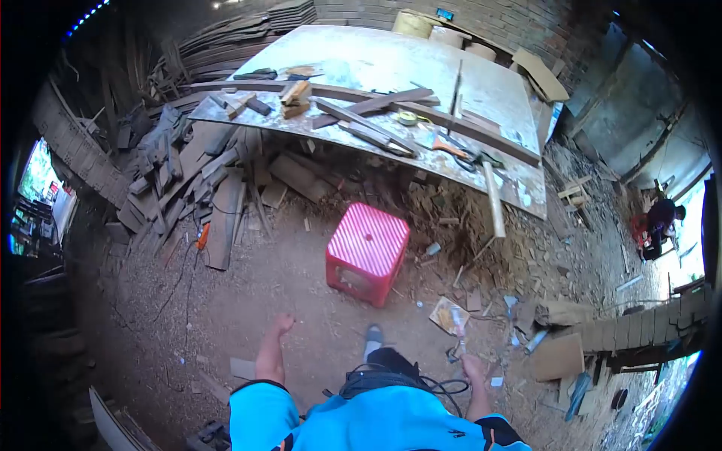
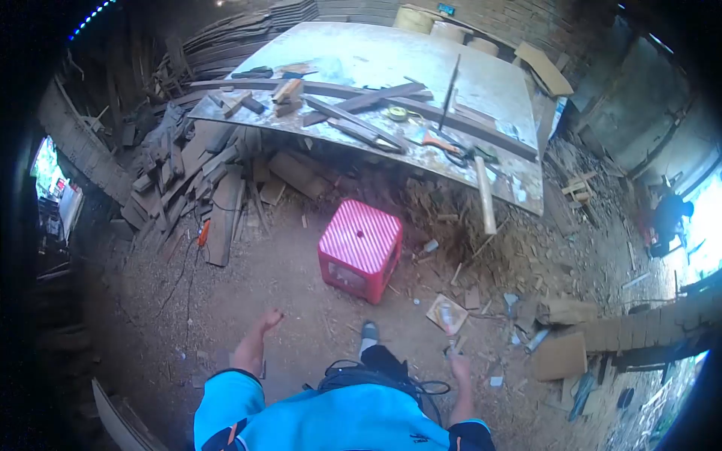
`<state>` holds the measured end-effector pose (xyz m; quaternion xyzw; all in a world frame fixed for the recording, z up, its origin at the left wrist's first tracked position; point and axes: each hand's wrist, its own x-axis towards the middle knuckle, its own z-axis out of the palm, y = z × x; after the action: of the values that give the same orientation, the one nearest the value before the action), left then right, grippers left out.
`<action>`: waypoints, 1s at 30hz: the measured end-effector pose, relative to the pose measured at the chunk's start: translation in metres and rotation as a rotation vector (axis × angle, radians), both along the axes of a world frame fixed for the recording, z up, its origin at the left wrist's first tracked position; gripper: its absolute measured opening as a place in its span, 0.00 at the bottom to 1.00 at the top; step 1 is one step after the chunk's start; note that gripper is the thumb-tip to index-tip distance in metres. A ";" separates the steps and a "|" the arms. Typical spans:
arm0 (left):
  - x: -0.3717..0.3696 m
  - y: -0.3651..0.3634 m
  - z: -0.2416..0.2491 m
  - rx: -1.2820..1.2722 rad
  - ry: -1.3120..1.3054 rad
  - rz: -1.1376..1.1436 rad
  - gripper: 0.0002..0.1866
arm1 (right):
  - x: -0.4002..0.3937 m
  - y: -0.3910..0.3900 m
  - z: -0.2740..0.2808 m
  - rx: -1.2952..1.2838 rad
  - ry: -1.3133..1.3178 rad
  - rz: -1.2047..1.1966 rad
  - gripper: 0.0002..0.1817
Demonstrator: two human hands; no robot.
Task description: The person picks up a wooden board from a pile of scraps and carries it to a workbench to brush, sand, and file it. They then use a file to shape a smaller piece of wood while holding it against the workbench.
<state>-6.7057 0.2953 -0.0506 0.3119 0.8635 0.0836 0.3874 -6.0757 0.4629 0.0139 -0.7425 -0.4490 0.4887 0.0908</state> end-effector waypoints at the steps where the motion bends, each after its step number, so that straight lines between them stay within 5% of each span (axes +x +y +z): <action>1: -0.015 0.021 0.011 0.020 -0.020 -0.063 0.21 | -0.037 0.011 0.005 -0.006 -0.005 0.179 0.15; 4: 0.002 0.098 0.089 0.188 -0.216 -0.075 0.15 | -0.136 0.067 -0.024 0.089 -0.011 0.620 0.15; 5: 0.006 0.100 0.050 0.641 -0.343 -0.045 0.18 | -0.174 0.096 -0.056 0.120 0.052 0.776 0.16; 6: 0.007 0.106 0.083 0.715 -0.248 -0.274 0.27 | -0.215 0.116 -0.084 0.141 0.125 0.920 0.16; 9: -0.012 0.121 0.160 0.647 0.441 -0.591 0.32 | -0.397 0.139 0.020 0.398 0.186 1.262 0.16; 12: -0.087 0.134 0.149 0.628 0.463 -0.660 0.30 | -0.542 0.135 0.079 0.436 0.505 1.448 0.15; 13: -0.119 0.144 0.145 0.399 0.500 -0.675 0.21 | -0.583 0.139 0.086 0.431 0.447 1.517 0.15; 15: -0.180 0.135 0.132 0.364 0.408 -0.678 0.15 | -0.643 0.133 0.094 0.382 0.333 1.636 0.15; 17: -0.259 0.137 0.111 0.425 0.418 -0.657 0.09 | -0.680 0.140 0.097 0.435 0.354 1.576 0.15; 20: -0.338 0.150 0.142 0.407 0.415 -0.713 0.09 | -0.713 0.154 0.090 0.498 0.523 1.411 0.18; 24: -0.418 0.223 0.219 0.721 0.690 -0.670 0.15 | -0.787 0.202 0.155 -0.125 0.722 0.926 0.16; 26: -0.445 0.268 0.265 0.881 0.821 -0.382 0.19 | -0.833 0.243 0.189 0.008 0.769 0.815 0.17; 29: -0.486 0.316 0.289 1.117 0.698 0.031 0.19 | -0.919 0.339 0.194 0.538 0.797 0.918 0.17; 30: -0.499 0.325 0.287 1.126 0.670 0.053 0.17 | -0.951 0.364 0.218 0.732 0.527 0.955 0.18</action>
<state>-7.2048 0.6205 0.2368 0.4549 0.7690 0.4308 -0.1273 -7.0269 0.8264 0.2315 -0.2382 -0.8291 0.4565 0.2175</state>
